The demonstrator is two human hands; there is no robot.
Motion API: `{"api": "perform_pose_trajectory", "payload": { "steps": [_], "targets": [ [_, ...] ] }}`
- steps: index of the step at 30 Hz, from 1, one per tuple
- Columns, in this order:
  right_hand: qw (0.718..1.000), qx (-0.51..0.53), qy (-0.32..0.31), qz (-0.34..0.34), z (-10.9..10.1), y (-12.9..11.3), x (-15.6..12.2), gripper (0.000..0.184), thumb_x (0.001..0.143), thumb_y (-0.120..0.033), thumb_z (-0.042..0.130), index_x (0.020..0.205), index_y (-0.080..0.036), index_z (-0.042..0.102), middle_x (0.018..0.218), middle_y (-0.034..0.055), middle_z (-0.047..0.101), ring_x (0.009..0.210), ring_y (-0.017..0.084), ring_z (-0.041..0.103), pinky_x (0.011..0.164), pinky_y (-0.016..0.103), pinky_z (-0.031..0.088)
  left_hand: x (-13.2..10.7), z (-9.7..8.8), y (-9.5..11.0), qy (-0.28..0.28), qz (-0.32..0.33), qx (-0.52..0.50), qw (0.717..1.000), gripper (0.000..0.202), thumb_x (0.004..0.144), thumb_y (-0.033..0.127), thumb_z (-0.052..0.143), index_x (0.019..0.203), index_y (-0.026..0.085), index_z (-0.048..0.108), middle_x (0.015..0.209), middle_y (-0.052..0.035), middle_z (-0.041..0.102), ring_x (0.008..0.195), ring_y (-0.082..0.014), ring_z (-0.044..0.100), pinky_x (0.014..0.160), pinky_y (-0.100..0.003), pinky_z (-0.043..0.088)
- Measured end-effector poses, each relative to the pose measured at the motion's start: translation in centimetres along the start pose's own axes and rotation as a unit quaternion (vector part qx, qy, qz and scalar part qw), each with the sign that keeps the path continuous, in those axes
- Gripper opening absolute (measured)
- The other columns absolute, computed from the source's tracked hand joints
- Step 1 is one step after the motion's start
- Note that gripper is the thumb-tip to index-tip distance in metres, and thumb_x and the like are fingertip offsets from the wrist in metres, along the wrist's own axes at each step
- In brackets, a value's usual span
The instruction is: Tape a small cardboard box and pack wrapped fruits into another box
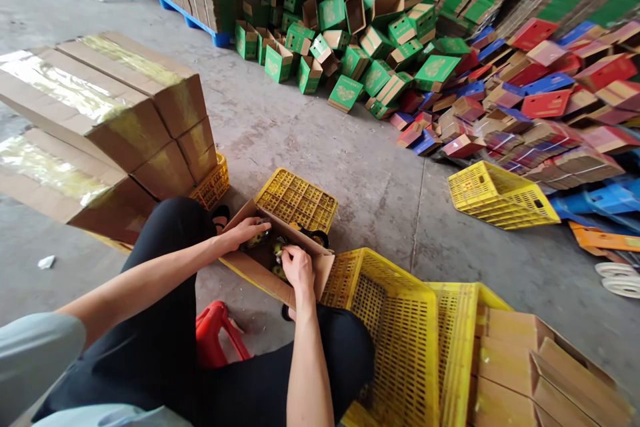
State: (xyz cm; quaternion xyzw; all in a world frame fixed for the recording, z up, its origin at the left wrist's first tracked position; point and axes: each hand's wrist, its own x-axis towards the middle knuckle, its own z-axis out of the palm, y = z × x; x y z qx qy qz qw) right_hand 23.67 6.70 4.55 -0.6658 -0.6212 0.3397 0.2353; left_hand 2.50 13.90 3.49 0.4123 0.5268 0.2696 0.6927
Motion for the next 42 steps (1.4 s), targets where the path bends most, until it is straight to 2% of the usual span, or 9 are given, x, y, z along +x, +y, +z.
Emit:
{"api": "perform_pose_trajectory", "payload": {
  "steps": [7, 12, 15, 18, 23, 29, 35, 39, 42],
  "targets": [
    [0.922, 0.348, 0.06, 0.16, -2.5, -1.2, -0.9, 0.041, 0.072, -0.061, 0.08, 0.085, -0.023, 0.076, 0.093, 0.0051, 0.08, 0.09, 0.027, 0.073, 0.069, 0.034, 0.061, -0.1, 0.5, 0.4, 0.039, 0.091, 0.167, 0.981, 0.05, 0.093, 0.055, 0.066, 0.121, 0.014, 0.071, 0.128, -0.0149, 0.073, 0.122, -0.0321, 0.065, 0.104, -0.037, 0.051],
    [0.907, 0.375, 0.075, 0.174, -2.3, -1.7, -1.1, 0.037, 0.069, -0.056, 0.084, 0.083, -0.024, 0.072, 0.087, 0.002, 0.077, 0.087, 0.024, 0.072, 0.063, 0.029, 0.06, -0.9, 1.0, 0.8, -0.023, 0.272, 0.288, 0.918, 0.05, 0.104, 0.057, 0.049, 0.113, 0.017, 0.076, 0.125, -0.0138, 0.073, 0.125, -0.0323, 0.064, 0.115, -0.044, 0.044],
    [0.894, 0.416, 0.055, 0.158, -2.2, -1.7, -0.9, 0.036, 0.073, -0.054, 0.082, 0.089, -0.025, 0.07, 0.095, 0.0018, 0.077, 0.089, 0.024, 0.075, 0.071, 0.034, 0.063, -1.1, 1.5, 0.5, -0.116, 0.345, 0.304, 0.88, 0.054, 0.096, 0.06, 0.064, 0.131, 0.02, 0.069, 0.135, -0.0129, 0.068, 0.129, -0.0307, 0.062, 0.115, -0.041, 0.045],
    [0.883, 0.448, 0.021, 0.14, -2.3, -1.1, -0.6, 0.038, 0.082, -0.055, 0.073, 0.108, -0.028, 0.067, 0.107, 0.0042, 0.078, 0.097, 0.027, 0.078, 0.083, 0.044, 0.064, -0.6, 1.6, -0.2, -0.152, 0.338, 0.318, 0.873, 0.065, 0.09, 0.056, 0.074, 0.141, 0.019, 0.06, 0.135, -0.0137, 0.068, 0.124, -0.0296, 0.065, 0.107, -0.039, 0.05],
    [0.99, 0.08, 0.055, 0.1, -1.9, 0.9, -0.3, 0.036, 0.089, -0.02, 0.056, 0.123, -0.021, 0.069, 0.133, 0.0141, 0.072, 0.134, 0.031, 0.063, 0.117, 0.05, 0.047, 0.2, 0.8, -0.5, -0.083, 0.246, 0.375, 0.89, 0.048, 0.099, 0.055, 0.059, 0.122, 0.013, 0.065, 0.109, -0.0133, 0.075, 0.101, -0.031, 0.073, 0.085, -0.036, 0.053],
    [0.974, -0.215, -0.034, 0.069, -0.2, 2.1, -0.8, 0.059, 0.077, 0.005, 0.052, 0.129, -0.016, 0.073, 0.132, 0.0185, 0.071, 0.128, 0.033, 0.067, 0.114, 0.044, 0.048, -0.4, 0.2, 0.7, -0.034, 0.217, 0.426, 0.878, 0.05, 0.097, 0.062, 0.058, 0.104, 0.013, 0.069, 0.094, -0.0125, 0.075, 0.09, -0.0324, 0.074, 0.073, -0.032, 0.049],
    [0.984, -0.178, 0.02, 0.022, -1.8, 1.4, -0.7, 0.037, 0.09, -0.008, 0.048, 0.098, -0.023, 0.081, 0.108, 0.0095, 0.081, 0.108, 0.027, 0.075, 0.106, 0.039, 0.052, -0.7, 0.2, 0.7, -0.101, 0.199, 0.443, 0.868, 0.056, 0.095, 0.067, 0.06, 0.107, 0.014, 0.075, 0.094, -0.0133, 0.078, 0.094, -0.0336, 0.076, 0.077, -0.032, 0.052],
    [0.998, 0.024, 0.066, 0.009, -2.8, 0.7, -0.6, 0.022, 0.088, -0.026, 0.056, 0.092, -0.025, 0.077, 0.099, 0.0048, 0.081, 0.095, 0.025, 0.075, 0.098, 0.041, 0.057, -0.6, 0.3, 0.3, -0.127, 0.222, 0.425, 0.868, 0.061, 0.092, 0.06, 0.069, 0.133, 0.016, 0.068, 0.119, -0.0145, 0.077, 0.112, -0.0341, 0.073, 0.093, -0.036, 0.053],
    [0.969, 0.226, 0.07, 0.072, -2.7, 0.1, -0.8, 0.02, 0.083, -0.041, 0.067, 0.091, -0.024, 0.074, 0.099, 0.005, 0.079, 0.089, 0.025, 0.075, 0.082, 0.04, 0.064, -0.5, 0.7, 0.0, -0.154, 0.243, 0.408, 0.867, 0.084, 0.078, 0.058, 0.084, 0.146, 0.016, 0.059, 0.143, -0.0184, 0.065, 0.132, -0.0383, 0.062, 0.108, -0.043, 0.049]
  ]
}}
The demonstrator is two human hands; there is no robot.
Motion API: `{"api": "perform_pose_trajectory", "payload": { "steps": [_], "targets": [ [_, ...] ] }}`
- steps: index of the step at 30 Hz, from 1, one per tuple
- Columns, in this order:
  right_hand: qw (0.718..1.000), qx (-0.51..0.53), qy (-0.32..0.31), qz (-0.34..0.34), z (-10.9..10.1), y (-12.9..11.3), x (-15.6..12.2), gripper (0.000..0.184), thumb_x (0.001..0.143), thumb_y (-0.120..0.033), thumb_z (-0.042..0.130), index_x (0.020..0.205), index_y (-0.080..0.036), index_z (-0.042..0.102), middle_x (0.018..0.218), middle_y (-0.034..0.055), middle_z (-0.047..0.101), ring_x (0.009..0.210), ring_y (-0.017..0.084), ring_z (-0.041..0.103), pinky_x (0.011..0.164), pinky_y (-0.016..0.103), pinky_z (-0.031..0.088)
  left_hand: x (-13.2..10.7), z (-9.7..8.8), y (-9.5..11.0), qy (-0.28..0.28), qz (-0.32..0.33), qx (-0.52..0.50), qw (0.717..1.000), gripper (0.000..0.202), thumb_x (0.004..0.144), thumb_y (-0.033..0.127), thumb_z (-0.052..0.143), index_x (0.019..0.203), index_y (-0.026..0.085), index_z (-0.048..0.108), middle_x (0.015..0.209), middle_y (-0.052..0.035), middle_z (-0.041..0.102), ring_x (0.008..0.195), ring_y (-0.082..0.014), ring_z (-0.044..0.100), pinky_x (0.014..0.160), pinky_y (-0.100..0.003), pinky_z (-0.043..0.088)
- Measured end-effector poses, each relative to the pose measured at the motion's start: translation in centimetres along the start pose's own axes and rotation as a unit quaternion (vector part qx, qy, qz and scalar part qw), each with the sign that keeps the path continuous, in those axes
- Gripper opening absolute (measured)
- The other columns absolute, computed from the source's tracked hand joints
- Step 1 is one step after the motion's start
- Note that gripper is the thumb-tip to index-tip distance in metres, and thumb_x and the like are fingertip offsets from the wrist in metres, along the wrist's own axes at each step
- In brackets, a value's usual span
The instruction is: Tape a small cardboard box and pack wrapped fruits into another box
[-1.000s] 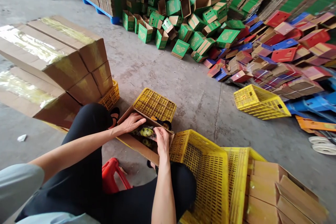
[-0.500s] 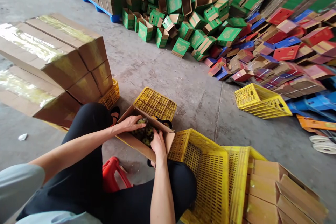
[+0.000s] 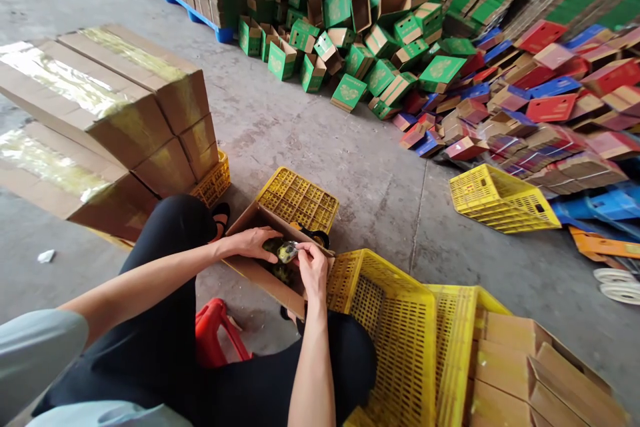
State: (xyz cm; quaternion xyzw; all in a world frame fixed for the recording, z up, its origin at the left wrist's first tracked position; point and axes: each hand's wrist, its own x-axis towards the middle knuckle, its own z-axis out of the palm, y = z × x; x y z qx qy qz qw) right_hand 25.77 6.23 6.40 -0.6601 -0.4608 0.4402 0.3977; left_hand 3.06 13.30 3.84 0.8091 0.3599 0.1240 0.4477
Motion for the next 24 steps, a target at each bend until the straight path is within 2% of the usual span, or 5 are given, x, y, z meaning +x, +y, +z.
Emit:
{"api": "perform_pose_trajectory", "payload": {
  "steps": [5, 8, 12, 17, 24],
  "targets": [
    [0.985, 0.155, -0.037, 0.066, 0.9, 0.1, 0.0, 0.042, 0.078, -0.051, 0.077, 0.111, -0.024, 0.072, 0.109, 0.0069, 0.078, 0.094, 0.027, 0.077, 0.08, 0.043, 0.066, 0.2, 0.7, 0.4, -0.006, 0.039, -0.083, 0.996, 0.088, 0.072, 0.058, 0.088, 0.143, 0.017, 0.057, 0.138, -0.0169, 0.066, 0.127, -0.036, 0.063, 0.106, -0.044, 0.05],
    [0.998, 0.027, -0.031, 0.048, 0.9, 0.9, 0.7, 0.038, 0.09, -0.043, 0.062, 0.123, -0.026, 0.071, 0.124, 0.0086, 0.077, 0.11, 0.028, 0.076, 0.092, 0.046, 0.064, 0.2, 0.3, 0.4, 0.008, -0.014, -0.133, 0.991, 0.069, 0.08, 0.058, 0.081, 0.131, 0.015, 0.062, 0.115, -0.0104, 0.073, 0.103, -0.0287, 0.07, 0.091, -0.038, 0.054],
    [0.977, -0.209, -0.012, 0.027, 1.0, 2.2, 1.9, 0.034, 0.089, -0.02, 0.053, 0.113, -0.021, 0.078, 0.126, 0.012, 0.077, 0.128, 0.03, 0.068, 0.117, 0.049, 0.048, 0.3, -0.6, 0.1, 0.059, -0.06, -0.157, 0.984, 0.068, 0.078, 0.055, 0.081, 0.129, 0.015, 0.061, 0.115, -0.0098, 0.072, 0.104, -0.0275, 0.067, 0.09, -0.036, 0.053],
    [0.969, -0.243, -0.045, 0.025, 2.0, 3.2, 2.1, 0.041, 0.082, -0.007, 0.056, 0.113, -0.019, 0.081, 0.134, 0.0123, 0.074, 0.135, 0.029, 0.064, 0.123, 0.044, 0.041, 0.2, -1.2, 0.0, 0.065, -0.037, -0.169, 0.983, 0.055, 0.081, 0.054, 0.078, 0.117, 0.014, 0.067, 0.101, -0.0063, 0.072, 0.09, -0.0223, 0.065, 0.08, -0.031, 0.052],
    [0.965, -0.255, -0.057, 0.025, 2.2, 3.8, 1.9, 0.042, 0.087, -0.016, 0.059, 0.125, -0.021, 0.077, 0.135, 0.0107, 0.074, 0.134, 0.028, 0.065, 0.12, 0.045, 0.045, -0.1, -1.8, 0.7, 0.09, -0.013, -0.146, 0.985, 0.054, 0.092, 0.063, 0.063, 0.111, 0.013, 0.073, 0.098, -0.008, 0.075, 0.085, -0.0205, 0.066, 0.075, -0.027, 0.049]
  ]
}}
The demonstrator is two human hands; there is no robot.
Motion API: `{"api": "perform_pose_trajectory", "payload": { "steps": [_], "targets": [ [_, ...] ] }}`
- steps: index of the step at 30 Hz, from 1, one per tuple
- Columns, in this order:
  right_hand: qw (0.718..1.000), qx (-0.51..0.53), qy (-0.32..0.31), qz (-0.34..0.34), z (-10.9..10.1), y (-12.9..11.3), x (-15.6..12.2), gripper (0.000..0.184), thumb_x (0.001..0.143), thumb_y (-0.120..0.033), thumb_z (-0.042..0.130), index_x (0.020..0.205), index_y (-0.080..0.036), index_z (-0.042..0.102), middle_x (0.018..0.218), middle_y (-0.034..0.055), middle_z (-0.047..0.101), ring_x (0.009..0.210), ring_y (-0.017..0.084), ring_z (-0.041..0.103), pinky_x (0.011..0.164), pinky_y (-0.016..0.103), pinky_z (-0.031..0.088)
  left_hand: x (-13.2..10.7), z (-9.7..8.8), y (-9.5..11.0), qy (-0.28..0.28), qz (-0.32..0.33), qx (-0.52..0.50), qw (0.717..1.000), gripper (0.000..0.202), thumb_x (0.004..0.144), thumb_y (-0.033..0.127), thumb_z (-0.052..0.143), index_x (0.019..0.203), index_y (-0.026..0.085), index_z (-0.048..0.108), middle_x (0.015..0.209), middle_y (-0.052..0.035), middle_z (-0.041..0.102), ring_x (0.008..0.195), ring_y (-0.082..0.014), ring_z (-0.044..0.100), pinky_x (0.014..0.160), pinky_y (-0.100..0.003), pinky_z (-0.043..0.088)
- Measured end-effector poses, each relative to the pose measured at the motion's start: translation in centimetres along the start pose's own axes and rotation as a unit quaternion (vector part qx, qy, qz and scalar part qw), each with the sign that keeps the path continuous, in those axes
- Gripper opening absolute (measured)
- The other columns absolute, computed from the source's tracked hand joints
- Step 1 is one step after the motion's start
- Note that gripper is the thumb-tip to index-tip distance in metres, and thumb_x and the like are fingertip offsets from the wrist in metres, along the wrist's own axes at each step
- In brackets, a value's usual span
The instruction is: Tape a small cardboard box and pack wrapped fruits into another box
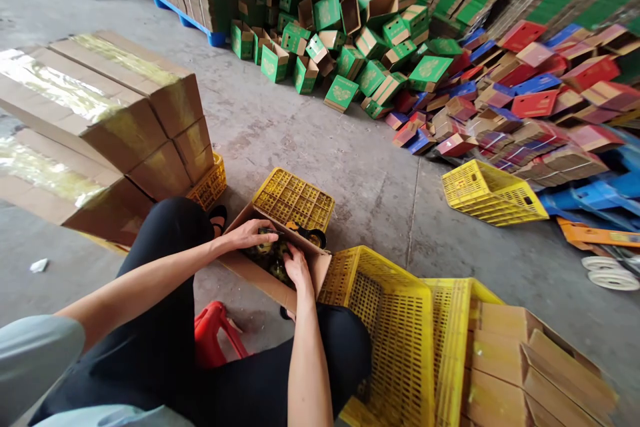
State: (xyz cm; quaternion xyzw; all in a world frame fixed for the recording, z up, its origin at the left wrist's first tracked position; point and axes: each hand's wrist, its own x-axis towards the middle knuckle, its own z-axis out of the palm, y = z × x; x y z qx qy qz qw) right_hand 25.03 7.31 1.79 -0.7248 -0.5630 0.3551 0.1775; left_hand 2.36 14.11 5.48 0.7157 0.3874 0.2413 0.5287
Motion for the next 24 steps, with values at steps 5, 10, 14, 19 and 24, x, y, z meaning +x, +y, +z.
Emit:
{"api": "perform_pose_trajectory", "payload": {
  "steps": [5, 10, 14, 19, 24],
  "targets": [
    [1.0, 0.019, 0.017, 0.0, 0.0, -0.2, -0.1, 0.036, 0.086, -0.017, 0.057, 0.113, -0.02, 0.081, 0.127, 0.0117, 0.078, 0.128, 0.028, 0.068, 0.117, 0.046, 0.048, 0.2, -0.3, -0.2, 0.018, 0.012, 0.015, 1.0, 0.051, 0.094, 0.06, 0.061, 0.102, 0.013, 0.079, 0.098, -0.0077, 0.078, 0.089, -0.0223, 0.07, 0.08, -0.027, 0.051],
    [0.997, 0.048, 0.055, -0.005, -1.3, -0.9, -0.9, 0.031, 0.088, -0.03, 0.054, 0.097, -0.023, 0.084, 0.11, 0.0104, 0.083, 0.115, 0.032, 0.075, 0.107, 0.048, 0.055, 0.4, -0.2, -0.7, 0.029, -0.006, 0.037, 0.999, 0.041, 0.095, 0.049, 0.061, 0.099, 0.014, 0.081, 0.095, -0.0073, 0.08, 0.091, -0.0241, 0.072, 0.082, -0.027, 0.053],
    [0.975, 0.199, 0.099, 0.002, -2.9, -1.6, -1.9, 0.026, 0.082, -0.037, 0.059, 0.085, -0.024, 0.082, 0.1, 0.0086, 0.083, 0.103, 0.029, 0.077, 0.098, 0.044, 0.06, 0.6, 0.0, -0.7, 0.036, -0.017, 0.114, 0.993, 0.029, 0.093, 0.034, 0.061, 0.1, 0.014, 0.08, 0.097, -0.0088, 0.08, 0.09, -0.025, 0.073, 0.087, -0.03, 0.054],
    [0.904, 0.415, 0.086, 0.051, -3.9, -2.7, -2.9, 0.023, 0.075, -0.043, 0.071, 0.076, -0.021, 0.077, 0.089, 0.0081, 0.081, 0.083, 0.026, 0.078, 0.077, 0.04, 0.066, 0.7, 0.6, -0.1, 0.037, 0.041, 0.161, 0.985, 0.043, 0.086, 0.016, 0.056, 0.124, 0.018, 0.075, 0.127, -0.01, 0.076, 0.119, -0.0274, 0.069, 0.108, -0.035, 0.048],
    [0.903, 0.424, 0.065, 0.029, -3.7, -3.5, -3.2, 0.024, 0.077, -0.045, 0.073, 0.08, -0.021, 0.077, 0.091, 0.007, 0.081, 0.082, 0.024, 0.077, 0.073, 0.035, 0.064, 0.2, 1.0, 1.4, -0.009, 0.065, 0.133, 0.989, 0.041, 0.098, 0.025, 0.051, 0.133, 0.021, 0.07, 0.138, -0.0094, 0.071, 0.13, -0.0293, 0.063, 0.12, -0.044, 0.035]
  ]
}}
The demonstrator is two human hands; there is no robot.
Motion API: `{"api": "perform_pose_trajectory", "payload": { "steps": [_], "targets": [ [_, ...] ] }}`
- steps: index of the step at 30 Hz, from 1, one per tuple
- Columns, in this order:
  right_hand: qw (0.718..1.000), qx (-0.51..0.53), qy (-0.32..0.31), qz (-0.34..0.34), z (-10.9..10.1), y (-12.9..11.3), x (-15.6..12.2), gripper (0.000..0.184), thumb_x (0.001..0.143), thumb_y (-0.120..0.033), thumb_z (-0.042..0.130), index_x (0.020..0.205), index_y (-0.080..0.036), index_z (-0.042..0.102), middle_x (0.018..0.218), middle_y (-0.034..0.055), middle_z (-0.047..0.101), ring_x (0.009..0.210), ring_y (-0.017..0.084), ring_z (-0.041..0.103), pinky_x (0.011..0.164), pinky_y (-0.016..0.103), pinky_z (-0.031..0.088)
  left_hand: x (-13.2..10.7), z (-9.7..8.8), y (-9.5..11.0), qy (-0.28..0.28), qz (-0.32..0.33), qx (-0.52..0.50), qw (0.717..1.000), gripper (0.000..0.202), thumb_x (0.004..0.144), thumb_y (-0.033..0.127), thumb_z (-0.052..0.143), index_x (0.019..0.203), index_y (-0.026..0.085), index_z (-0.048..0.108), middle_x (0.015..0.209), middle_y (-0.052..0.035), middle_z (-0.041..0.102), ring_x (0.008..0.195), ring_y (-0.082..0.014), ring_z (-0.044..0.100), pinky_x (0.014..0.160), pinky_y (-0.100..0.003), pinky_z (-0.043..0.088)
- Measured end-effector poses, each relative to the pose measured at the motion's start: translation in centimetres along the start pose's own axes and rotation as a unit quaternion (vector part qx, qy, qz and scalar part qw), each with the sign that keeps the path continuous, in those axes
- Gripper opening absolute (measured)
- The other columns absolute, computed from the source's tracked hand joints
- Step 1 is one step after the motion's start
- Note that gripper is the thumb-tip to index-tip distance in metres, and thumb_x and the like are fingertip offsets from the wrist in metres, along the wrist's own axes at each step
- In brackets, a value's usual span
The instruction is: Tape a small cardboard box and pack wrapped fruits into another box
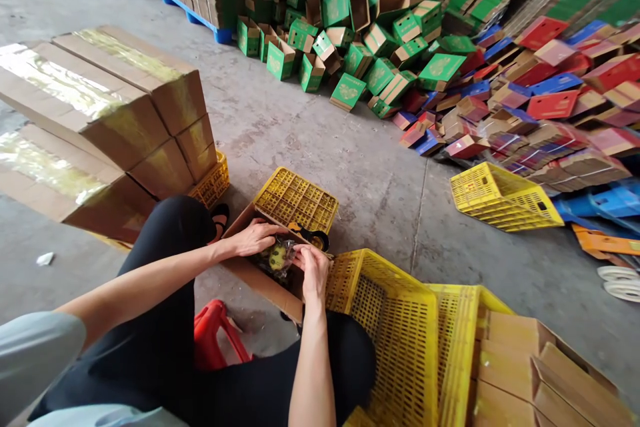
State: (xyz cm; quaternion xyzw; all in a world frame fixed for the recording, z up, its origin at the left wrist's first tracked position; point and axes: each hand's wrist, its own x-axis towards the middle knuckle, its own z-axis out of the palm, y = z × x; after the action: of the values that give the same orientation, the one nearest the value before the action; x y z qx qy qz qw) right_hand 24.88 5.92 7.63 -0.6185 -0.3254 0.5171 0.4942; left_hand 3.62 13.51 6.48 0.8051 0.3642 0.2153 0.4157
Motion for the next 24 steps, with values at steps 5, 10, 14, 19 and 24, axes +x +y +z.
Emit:
{"api": "perform_pose_trajectory", "payload": {
  "steps": [5, 10, 14, 19, 24],
  "targets": [
    [0.999, -0.005, -0.039, -0.006, 0.3, -0.3, -0.2, 0.029, 0.08, -0.049, 0.073, 0.087, -0.022, 0.075, 0.096, 0.007, 0.081, 0.088, 0.025, 0.077, 0.08, 0.037, 0.064, -0.1, -0.1, 0.6, -0.018, -0.026, -0.129, 0.991, 0.046, 0.097, 0.057, 0.061, 0.108, 0.015, 0.077, 0.103, -0.0084, 0.079, 0.093, -0.0235, 0.071, 0.084, -0.03, 0.051],
    [0.996, 0.013, -0.08, 0.026, 0.6, -1.0, -0.7, 0.037, 0.081, -0.056, 0.08, 0.097, -0.025, 0.071, 0.108, 0.0059, 0.08, 0.097, 0.025, 0.077, 0.087, 0.04, 0.064, 0.2, 0.1, -0.1, 0.074, -0.124, -0.232, 0.962, 0.054, 0.091, 0.065, 0.064, 0.091, 0.011, 0.075, 0.081, -0.007, 0.073, 0.076, -0.0195, 0.066, 0.067, -0.027, 0.051],
    [0.982, -0.032, -0.164, 0.087, 0.9, -0.9, -1.0, 0.049, 0.08, -0.057, 0.082, 0.116, -0.025, 0.074, 0.112, 0.0067, 0.08, 0.1, 0.026, 0.077, 0.085, 0.04, 0.064, -0.1, -0.1, -0.1, 0.098, -0.164, -0.332, 0.924, 0.051, 0.086, 0.064, 0.07, 0.094, 0.013, 0.071, 0.089, -0.0068, 0.073, 0.082, -0.0202, 0.068, 0.068, -0.028, 0.057],
    [0.984, -0.071, -0.154, 0.055, 0.5, -0.5, -0.8, 0.046, 0.076, -0.053, 0.086, 0.11, -0.023, 0.08, 0.107, 0.0055, 0.081, 0.096, 0.023, 0.074, 0.078, 0.032, 0.062, -0.2, -0.5, 0.3, 0.08, -0.177, -0.354, 0.915, 0.049, 0.081, 0.062, 0.077, 0.094, 0.015, 0.068, 0.096, -0.0073, 0.071, 0.092, -0.0218, 0.068, 0.07, -0.029, 0.061],
    [0.981, -0.125, -0.147, 0.03, -0.3, -0.4, -0.5, 0.044, 0.077, -0.058, 0.084, 0.101, -0.021, 0.083, 0.096, 0.0051, 0.081, 0.088, 0.023, 0.073, 0.072, 0.03, 0.059, -0.2, -0.5, 0.2, 0.018, -0.197, -0.358, 0.913, 0.063, 0.076, 0.066, 0.081, 0.111, 0.014, 0.069, 0.103, -0.0091, 0.072, 0.089, -0.0225, 0.068, 0.062, -0.027, 0.058]
  ]
}}
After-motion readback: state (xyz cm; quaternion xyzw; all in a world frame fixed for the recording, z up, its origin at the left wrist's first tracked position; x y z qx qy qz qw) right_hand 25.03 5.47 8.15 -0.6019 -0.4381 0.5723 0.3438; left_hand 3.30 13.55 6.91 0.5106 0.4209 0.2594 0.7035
